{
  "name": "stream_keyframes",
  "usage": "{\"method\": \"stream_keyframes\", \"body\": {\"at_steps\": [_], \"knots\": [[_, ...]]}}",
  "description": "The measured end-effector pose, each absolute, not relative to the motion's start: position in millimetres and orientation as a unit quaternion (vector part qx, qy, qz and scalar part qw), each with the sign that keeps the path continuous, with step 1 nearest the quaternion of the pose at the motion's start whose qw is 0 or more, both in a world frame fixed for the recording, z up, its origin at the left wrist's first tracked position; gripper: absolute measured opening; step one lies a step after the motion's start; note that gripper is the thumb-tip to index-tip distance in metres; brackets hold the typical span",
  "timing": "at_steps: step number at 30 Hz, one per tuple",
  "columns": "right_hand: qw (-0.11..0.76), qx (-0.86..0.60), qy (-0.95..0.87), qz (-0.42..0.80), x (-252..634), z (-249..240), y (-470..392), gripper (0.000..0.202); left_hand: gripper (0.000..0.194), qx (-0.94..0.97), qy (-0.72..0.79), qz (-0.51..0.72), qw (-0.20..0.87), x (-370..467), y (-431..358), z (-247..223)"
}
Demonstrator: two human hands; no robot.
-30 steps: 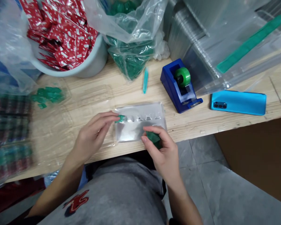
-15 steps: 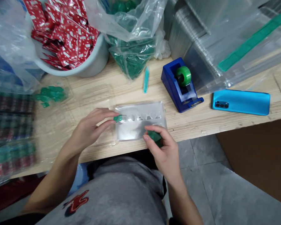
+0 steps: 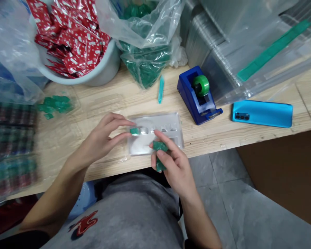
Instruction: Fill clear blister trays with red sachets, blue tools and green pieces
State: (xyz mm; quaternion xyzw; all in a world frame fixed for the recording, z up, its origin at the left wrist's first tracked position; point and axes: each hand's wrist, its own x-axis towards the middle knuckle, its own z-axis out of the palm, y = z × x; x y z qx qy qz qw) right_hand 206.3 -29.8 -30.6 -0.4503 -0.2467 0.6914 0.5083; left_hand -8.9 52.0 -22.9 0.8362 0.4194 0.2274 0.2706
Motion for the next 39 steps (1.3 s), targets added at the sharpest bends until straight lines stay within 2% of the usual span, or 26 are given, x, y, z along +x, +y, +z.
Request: {"method": "stream_keyframes", "body": {"at_steps": [4, 7, 10, 15, 20, 25, 30, 34, 39], "knots": [[0.531, -0.44, -0.273, 0.671, 198.3, -27.3, -29.9, 0.033, 0.018, 0.804, 0.412, 0.28, 0.323, -0.9, 34.2, -3.0], [0.535, -0.443, -0.295, 0.656, 193.8, -23.5, -30.1, 0.023, 0.017, 0.807, 0.384, 0.28, 0.35, 9.0, 21.5, 9.7], [0.538, -0.443, -0.304, 0.649, 189.7, -18.8, -30.4, 0.016, 0.023, 0.827, 0.369, 0.272, 0.325, 16.6, 14.0, 15.3], [0.555, -0.473, -0.363, 0.58, 186.3, -16.1, -32.5, 0.021, 0.028, 0.842, 0.375, 0.257, 0.291, 18.5, 10.0, 15.4], [0.522, -0.476, -0.497, 0.504, 194.8, -20.0, -36.6, 0.026, 0.022, 0.809, 0.355, 0.272, 0.381, 16.3, 8.2, 10.4], [0.482, -0.49, -0.543, 0.482, 203.1, -22.0, -37.5, 0.018, 0.018, 0.765, 0.36, 0.291, 0.448, 19.5, 1.2, 0.5], [0.422, -0.54, -0.451, 0.572, 196.6, -21.7, -32.3, 0.017, 0.026, 0.789, 0.382, 0.287, 0.387, 19.7, 2.1, -4.3], [0.407, -0.542, -0.394, 0.62, 188.7, -26.7, -28.0, 0.019, 0.018, 0.852, 0.369, 0.226, 0.295, 16.2, 18.0, -5.8], [0.403, -0.57, -0.395, 0.597, 192.3, -30.7, -27.3, 0.045, 0.019, 0.87, 0.382, 0.192, 0.246, 14.6, 50.4, -20.3]]}}
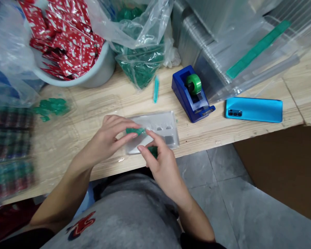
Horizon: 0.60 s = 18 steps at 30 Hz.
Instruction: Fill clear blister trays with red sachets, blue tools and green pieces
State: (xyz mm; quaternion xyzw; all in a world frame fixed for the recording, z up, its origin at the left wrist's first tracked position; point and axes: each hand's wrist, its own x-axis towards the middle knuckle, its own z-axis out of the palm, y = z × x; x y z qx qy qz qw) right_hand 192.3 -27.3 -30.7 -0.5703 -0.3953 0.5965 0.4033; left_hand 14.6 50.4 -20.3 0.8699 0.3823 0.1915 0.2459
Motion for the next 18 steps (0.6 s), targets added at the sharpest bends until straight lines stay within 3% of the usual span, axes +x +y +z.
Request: {"method": "stream_keyframes", "body": {"at_steps": [6, 12, 18], "knots": [[0.426, -0.6, -0.377, 0.562, 207.1, -28.8, -28.9, 0.045, 0.026, 0.867, 0.376, 0.159, 0.284, 13.6, 68.9, -30.3], [0.467, -0.575, -0.35, 0.574, 212.7, -33.3, -27.9, 0.034, 0.022, 0.884, 0.369, 0.177, 0.224, 17.6, 56.0, -24.9], [0.521, -0.439, -0.193, 0.706, 216.6, -28.4, -22.8, 0.029, 0.016, 0.9, 0.358, 0.149, 0.2, 20.9, 54.6, -30.4]]}}
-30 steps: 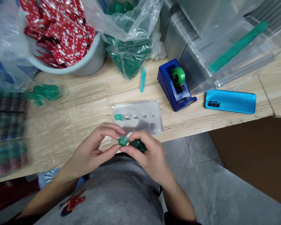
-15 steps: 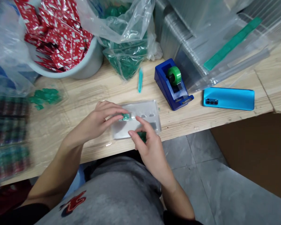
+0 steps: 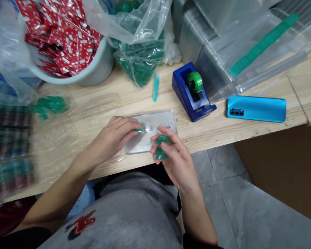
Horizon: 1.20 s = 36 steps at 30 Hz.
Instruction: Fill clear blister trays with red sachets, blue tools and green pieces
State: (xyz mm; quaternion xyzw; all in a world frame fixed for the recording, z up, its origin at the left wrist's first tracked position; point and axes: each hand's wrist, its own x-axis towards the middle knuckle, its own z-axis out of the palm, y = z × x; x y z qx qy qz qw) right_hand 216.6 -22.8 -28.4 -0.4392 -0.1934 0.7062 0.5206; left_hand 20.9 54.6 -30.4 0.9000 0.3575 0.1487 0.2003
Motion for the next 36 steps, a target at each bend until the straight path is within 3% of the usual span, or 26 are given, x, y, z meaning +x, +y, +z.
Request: {"method": "stream_keyframes", "body": {"at_steps": [7, 13, 23, 31, 33, 36], "knots": [[0.532, -0.38, -0.232, 0.72, 206.1, -23.4, -23.1, 0.045, 0.02, 0.852, 0.375, 0.254, 0.263, 28.4, 37.1, -6.7], [0.512, -0.437, -0.314, 0.669, 198.7, -23.6, -30.9, 0.06, 0.02, 0.871, 0.343, 0.211, 0.281, 36.5, 32.2, 8.0], [0.535, -0.487, -0.37, 0.583, 193.3, -19.4, -28.7, 0.017, 0.007, 0.814, 0.394, 0.28, 0.322, 34.3, 28.4, 4.9], [0.483, -0.594, -0.475, 0.433, 187.8, -25.5, -34.3, 0.01, 0.007, 0.873, 0.385, 0.268, 0.136, 34.0, 22.7, 3.8], [0.469, -0.598, -0.511, 0.401, 187.0, -25.0, -34.1, 0.01, 0.006, 0.862, 0.395, 0.274, 0.161, 33.7, 22.6, 3.2], [0.463, -0.599, -0.532, 0.38, 187.7, -22.9, -32.5, 0.01, 0.005, 0.818, 0.417, 0.28, 0.281, 32.5, 23.6, 3.1]]}}
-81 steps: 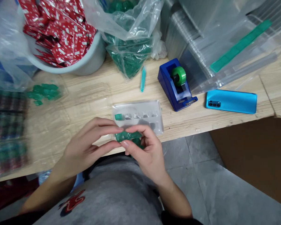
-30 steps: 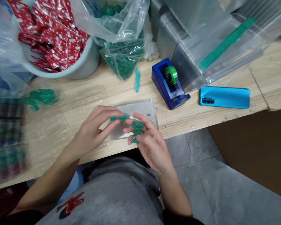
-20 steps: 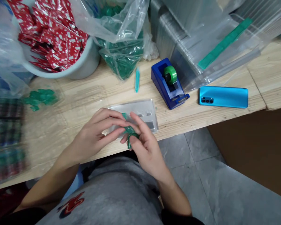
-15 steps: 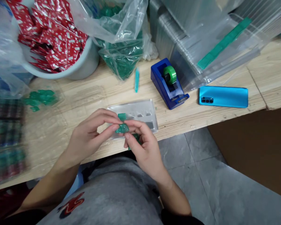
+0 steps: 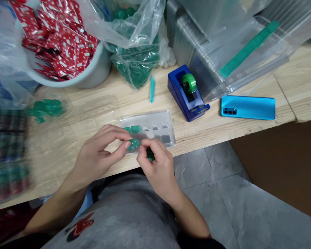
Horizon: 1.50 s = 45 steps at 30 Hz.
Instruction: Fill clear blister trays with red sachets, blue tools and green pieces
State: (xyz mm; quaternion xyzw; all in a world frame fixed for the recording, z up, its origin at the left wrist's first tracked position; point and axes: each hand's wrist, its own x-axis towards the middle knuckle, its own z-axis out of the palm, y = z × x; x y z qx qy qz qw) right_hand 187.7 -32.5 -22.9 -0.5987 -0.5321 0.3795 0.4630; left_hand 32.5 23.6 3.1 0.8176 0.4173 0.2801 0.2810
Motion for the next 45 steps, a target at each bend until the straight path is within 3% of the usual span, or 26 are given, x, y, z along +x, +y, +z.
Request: {"method": "stream_keyframes", "body": {"at_steps": [3, 5, 11, 15, 20, 23, 29, 33, 40, 45], "knots": [[0.456, -0.6, -0.529, 0.39, 189.0, -22.0, -31.2, 0.009, 0.006, 0.753, 0.423, 0.28, 0.42, 31.8, 25.2, 1.4], [0.466, -0.603, -0.515, 0.392, 188.3, -22.8, -31.8, 0.009, 0.008, 0.731, 0.42, 0.292, 0.451, 32.5, 25.5, -1.2], [0.518, -0.599, -0.482, 0.376, 181.7, -24.7, -36.0, 0.008, 0.003, 0.736, 0.438, 0.357, 0.372, 36.5, 18.5, -7.6], [0.508, -0.577, -0.455, 0.45, 182.4, -23.6, -33.1, 0.01, 0.007, 0.753, 0.412, 0.349, 0.377, 36.7, 11.7, -8.6], [0.534, -0.562, -0.456, 0.437, 187.6, -21.2, -30.7, 0.007, 0.015, 0.776, 0.379, 0.346, 0.366, 34.9, 12.4, -8.2], [0.53, -0.525, -0.423, 0.513, 193.1, -21.8, -30.5, 0.007, 0.024, 0.797, 0.352, 0.322, 0.371, 31.9, 15.1, -5.4], [0.472, -0.476, -0.361, 0.648, 198.4, -25.0, -32.1, 0.015, 0.025, 0.845, 0.317, 0.276, 0.332, 28.4, 11.5, -4.5], [0.47, -0.524, -0.374, 0.603, 197.5, -25.6, -31.2, 0.014, 0.023, 0.858, 0.324, 0.274, 0.291, 32.5, 13.3, -11.2], [0.527, -0.566, -0.35, 0.528, 214.0, -33.3, -29.7, 0.017, 0.022, 0.879, 0.387, 0.271, 0.064, 44.6, 44.2, -35.2], [0.528, -0.568, -0.348, 0.526, 217.8, -36.3, -32.9, 0.018, 0.024, 0.886, 0.388, 0.251, 0.028, 52.4, 50.7, -43.4]]}}
